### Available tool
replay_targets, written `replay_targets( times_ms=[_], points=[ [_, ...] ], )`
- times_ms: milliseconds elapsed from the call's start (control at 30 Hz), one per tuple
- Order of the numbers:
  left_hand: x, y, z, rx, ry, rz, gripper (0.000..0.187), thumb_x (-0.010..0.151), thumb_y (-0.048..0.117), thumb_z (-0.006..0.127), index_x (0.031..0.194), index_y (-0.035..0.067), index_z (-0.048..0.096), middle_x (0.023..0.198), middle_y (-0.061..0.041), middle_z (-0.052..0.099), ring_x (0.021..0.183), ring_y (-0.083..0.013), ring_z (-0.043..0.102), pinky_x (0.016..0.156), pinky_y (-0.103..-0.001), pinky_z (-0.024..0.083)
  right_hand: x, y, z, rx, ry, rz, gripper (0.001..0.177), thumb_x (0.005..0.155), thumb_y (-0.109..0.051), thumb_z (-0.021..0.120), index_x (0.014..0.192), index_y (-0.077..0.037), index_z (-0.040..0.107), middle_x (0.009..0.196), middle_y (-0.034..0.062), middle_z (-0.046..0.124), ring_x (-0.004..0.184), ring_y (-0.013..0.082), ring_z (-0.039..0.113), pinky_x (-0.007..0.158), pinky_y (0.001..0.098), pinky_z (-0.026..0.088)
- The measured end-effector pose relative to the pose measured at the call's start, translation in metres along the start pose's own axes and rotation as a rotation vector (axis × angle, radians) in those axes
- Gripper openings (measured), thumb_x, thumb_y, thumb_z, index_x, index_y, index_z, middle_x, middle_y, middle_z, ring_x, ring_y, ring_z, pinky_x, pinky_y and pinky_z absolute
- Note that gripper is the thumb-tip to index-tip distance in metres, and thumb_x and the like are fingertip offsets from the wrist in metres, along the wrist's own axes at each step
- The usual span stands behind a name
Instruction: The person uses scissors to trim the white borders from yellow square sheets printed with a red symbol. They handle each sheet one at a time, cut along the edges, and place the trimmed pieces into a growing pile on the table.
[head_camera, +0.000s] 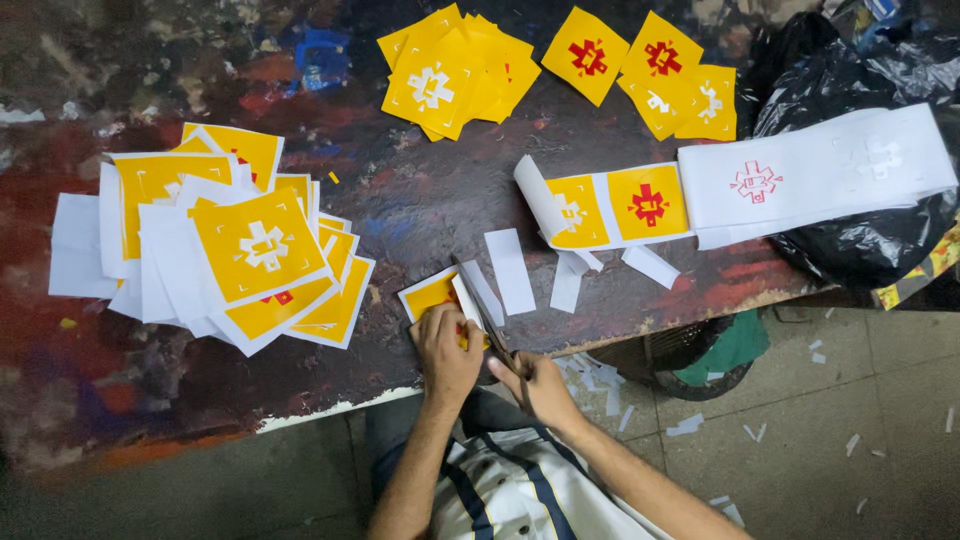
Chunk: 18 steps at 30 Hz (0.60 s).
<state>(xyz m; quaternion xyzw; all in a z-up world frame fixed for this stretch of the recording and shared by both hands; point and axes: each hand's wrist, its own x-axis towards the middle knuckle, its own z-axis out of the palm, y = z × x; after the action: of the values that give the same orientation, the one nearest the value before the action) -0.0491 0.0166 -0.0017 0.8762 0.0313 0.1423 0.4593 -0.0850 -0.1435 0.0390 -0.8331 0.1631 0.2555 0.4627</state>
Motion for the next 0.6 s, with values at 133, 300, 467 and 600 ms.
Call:
replay_targets(
  times_ms=[133,300,467,600],
  points=[
    [0.002,0.003,-0.005,-0.041,0.033,0.026,0.013,0.084,0.009,0.07,0.088,0.006,0.058,0.108,-0.011,0.067,0.108,-0.0323,0.063,0.098,-0.05,0.042,-0.004,-0.003,-0.003,0.236,-0.09,0.149,0.05,0.092,-0.037,0.073,0.06,-0.008,0.047,0.044,0.0014,0.046,0.033,0.0118,0.042,0.034,0.0303,0.03],
    [0.035,-0.009,-0.028,-0.043,-0.087,0.336,0.011,0.084,0.006,0.07,0.087,0.005,0.059,0.118,-0.015,0.07,0.128,-0.0329,0.062,0.123,-0.058,0.031,-0.034,0.023,-0.048,0.447,-0.142,0.08,0.043,0.1,-0.037,0.06,0.07,-0.007,0.052,0.045,0.0013,0.047,0.034,0.0116,0.042,0.036,0.0283,0.031],
    [0.074,-0.016,-0.053,0.248,-0.581,0.767,0.031,0.074,0.016,0.075,0.101,0.004,0.07,0.123,-0.011,0.069,0.132,-0.028,0.055,0.119,-0.066,0.023,-0.044,0.053,-0.079,0.485,-0.126,0.114,0.042,0.099,-0.038,0.059,0.072,-0.007,0.052,0.051,0.0014,0.05,0.037,0.0121,0.045,0.04,0.0285,0.034],
    [0.071,0.002,-0.06,0.347,-0.709,0.506,0.054,0.074,0.042,0.078,0.105,-0.001,0.07,0.117,-0.016,0.065,0.123,-0.0345,0.051,0.113,-0.07,0.019,-0.05,0.065,-0.083,0.433,-0.14,0.108,0.042,0.1,-0.038,0.058,0.072,-0.007,0.052,0.049,0.0023,0.05,0.037,0.0117,0.044,0.04,0.0272,0.032]
  ],
)
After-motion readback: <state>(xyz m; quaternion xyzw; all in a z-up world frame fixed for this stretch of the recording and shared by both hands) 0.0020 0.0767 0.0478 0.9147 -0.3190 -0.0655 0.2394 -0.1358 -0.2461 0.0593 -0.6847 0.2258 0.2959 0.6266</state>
